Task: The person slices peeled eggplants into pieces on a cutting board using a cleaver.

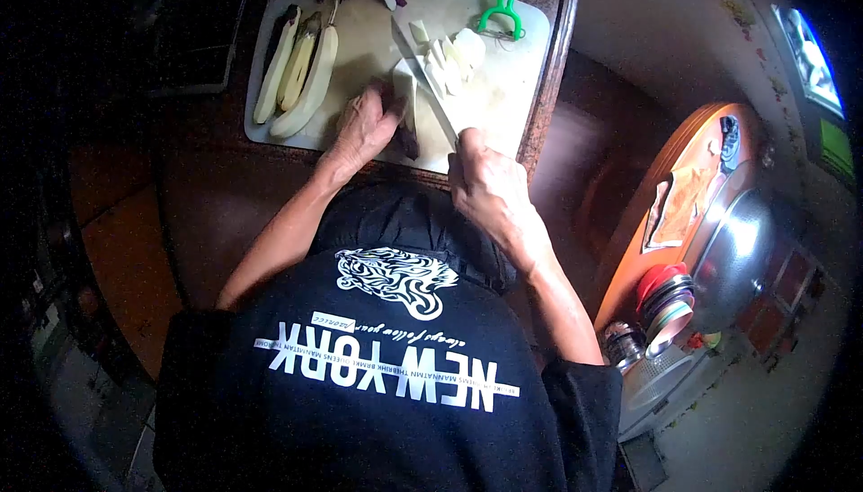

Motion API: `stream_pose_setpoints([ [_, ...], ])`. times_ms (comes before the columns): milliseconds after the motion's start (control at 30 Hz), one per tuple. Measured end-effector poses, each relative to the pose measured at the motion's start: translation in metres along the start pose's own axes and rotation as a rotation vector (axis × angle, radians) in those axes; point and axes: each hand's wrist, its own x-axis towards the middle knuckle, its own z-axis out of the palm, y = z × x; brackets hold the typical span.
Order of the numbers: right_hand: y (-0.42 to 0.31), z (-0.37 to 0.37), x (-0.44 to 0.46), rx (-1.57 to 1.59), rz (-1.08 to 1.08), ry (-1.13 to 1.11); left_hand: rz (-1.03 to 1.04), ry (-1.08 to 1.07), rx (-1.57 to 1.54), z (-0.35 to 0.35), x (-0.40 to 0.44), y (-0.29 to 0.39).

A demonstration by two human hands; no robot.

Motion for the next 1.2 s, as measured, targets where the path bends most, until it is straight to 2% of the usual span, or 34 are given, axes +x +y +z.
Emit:
stream_pose_setpoints([
  [133,0.002,0.002,-0.001,-0.017,-0.034,-0.004,-0.028,-0.04,0.07,-0.006,-0.002,0.004],
  [200,0.009,0.011,0.005,-0.024,-0.048,-0.001,-0.108,-0.111,0.118,-0.007,-0.001,0.004],
  [333,0.021,0.03,0.02,-0.011,-0.18,0.098,-0.148,-0.067,0.057,-0.006,0.002,0.004],
  [400,0.014,0.02,0.02,-0.031,-0.066,0.005,-0.137,-0.077,0.055,-0.006,0.0,0.006],
  [533,0.007,0.003,0.005,-0.011,-0.05,0.018,-0.084,-0.019,0.056,0.0,-0.001,-0.003],
  [600,0.002,-0.003,-0.001,-0.022,-0.042,-0.017,0.034,0.045,0.051,0.003,0.0,-0.004],
  [800,0.01,0.012,0.005,-0.103,-0.036,-0.042,-0.061,-0.069,0.088,0.003,-0.001,-0.01],
  [867,0.026,0.028,0.013,-0.065,-0.205,0.084,-0.103,-0.062,0.076,0.0,0.001,0.0],
  [967,0.017,0.019,0.014,-0.048,-0.114,0.035,-0.102,-0.078,0.09,-0.009,0.0,0.01],
  [1067,0.012,0.007,0.008,-0.087,-0.047,-0.012,-0.152,-0.066,-0.03,-0.001,-0.001,0.001],
  [1133,0.01,-0.001,0.0,-0.046,-0.01,-0.046,-0.022,0.034,0.045,0.004,-0.002,-0.005],
  [1200,0.008,-0.005,-0.004,-0.086,-0.028,-0.06,-0.015,0.001,0.025,0.003,-0.002,-0.006],
])
